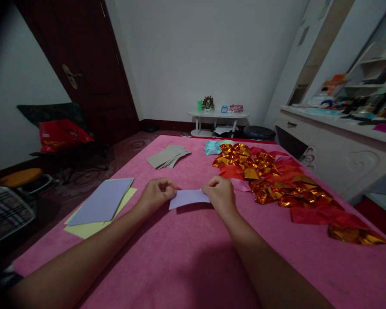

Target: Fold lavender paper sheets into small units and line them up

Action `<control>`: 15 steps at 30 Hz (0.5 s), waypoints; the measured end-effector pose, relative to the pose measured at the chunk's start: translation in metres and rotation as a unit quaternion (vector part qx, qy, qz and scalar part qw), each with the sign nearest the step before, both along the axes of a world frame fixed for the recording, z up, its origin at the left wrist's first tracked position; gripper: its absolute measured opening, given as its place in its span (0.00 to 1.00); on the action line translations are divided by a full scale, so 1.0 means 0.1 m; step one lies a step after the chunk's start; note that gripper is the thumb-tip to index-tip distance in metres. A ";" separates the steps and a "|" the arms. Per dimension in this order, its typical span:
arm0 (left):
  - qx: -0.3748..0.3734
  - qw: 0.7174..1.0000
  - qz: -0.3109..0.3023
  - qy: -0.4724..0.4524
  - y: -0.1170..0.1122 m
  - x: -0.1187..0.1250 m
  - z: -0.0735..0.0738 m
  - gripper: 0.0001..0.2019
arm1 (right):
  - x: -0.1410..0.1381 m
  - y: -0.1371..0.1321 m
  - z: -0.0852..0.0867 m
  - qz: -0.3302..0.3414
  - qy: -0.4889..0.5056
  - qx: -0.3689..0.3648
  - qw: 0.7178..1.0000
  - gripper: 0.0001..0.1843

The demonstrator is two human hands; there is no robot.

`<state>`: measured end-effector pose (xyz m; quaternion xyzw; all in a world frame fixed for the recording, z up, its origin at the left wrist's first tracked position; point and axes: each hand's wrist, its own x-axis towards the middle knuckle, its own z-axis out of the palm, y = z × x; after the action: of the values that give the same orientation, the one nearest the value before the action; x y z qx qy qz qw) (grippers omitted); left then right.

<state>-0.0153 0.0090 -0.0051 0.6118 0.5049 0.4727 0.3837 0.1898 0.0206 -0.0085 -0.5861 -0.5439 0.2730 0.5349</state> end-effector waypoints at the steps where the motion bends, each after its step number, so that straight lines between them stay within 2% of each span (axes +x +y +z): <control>1: 0.028 0.998 -0.011 0.050 -0.01 0.00 -0.01 0.06 | 0.01 0.00 -0.01 0.006 -0.020 -0.004 1.000 0.09; 5: 0.133 0.960 -0.037 0.243 -0.07 0.01 -0.03 0.15 | 0.03 0.02 -0.03 0.018 -0.118 -0.007 0.993 0.08; 8: 0.163 0.921 -0.049 0.350 -0.09 0.01 -0.02 0.18 | 0.04 0.03 -0.04 0.015 -0.193 -0.010 0.981 0.07; 12: 0.181 0.880 -0.074 0.433 -0.09 0.02 0.00 0.19 | 0.03 0.03 -0.02 0.009 -0.225 -0.021 0.974 0.07; 15: 0.190 0.865 -0.095 0.455 -0.08 0.04 0.03 0.19 | 0.03 0.02 0.00 0.012 -0.226 -0.028 0.974 0.06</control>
<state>-0.0113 0.0008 -0.0019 0.8650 0.4634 0.1900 0.0314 0.1923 0.0224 -0.0082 -0.6405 -0.6498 0.1550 0.3788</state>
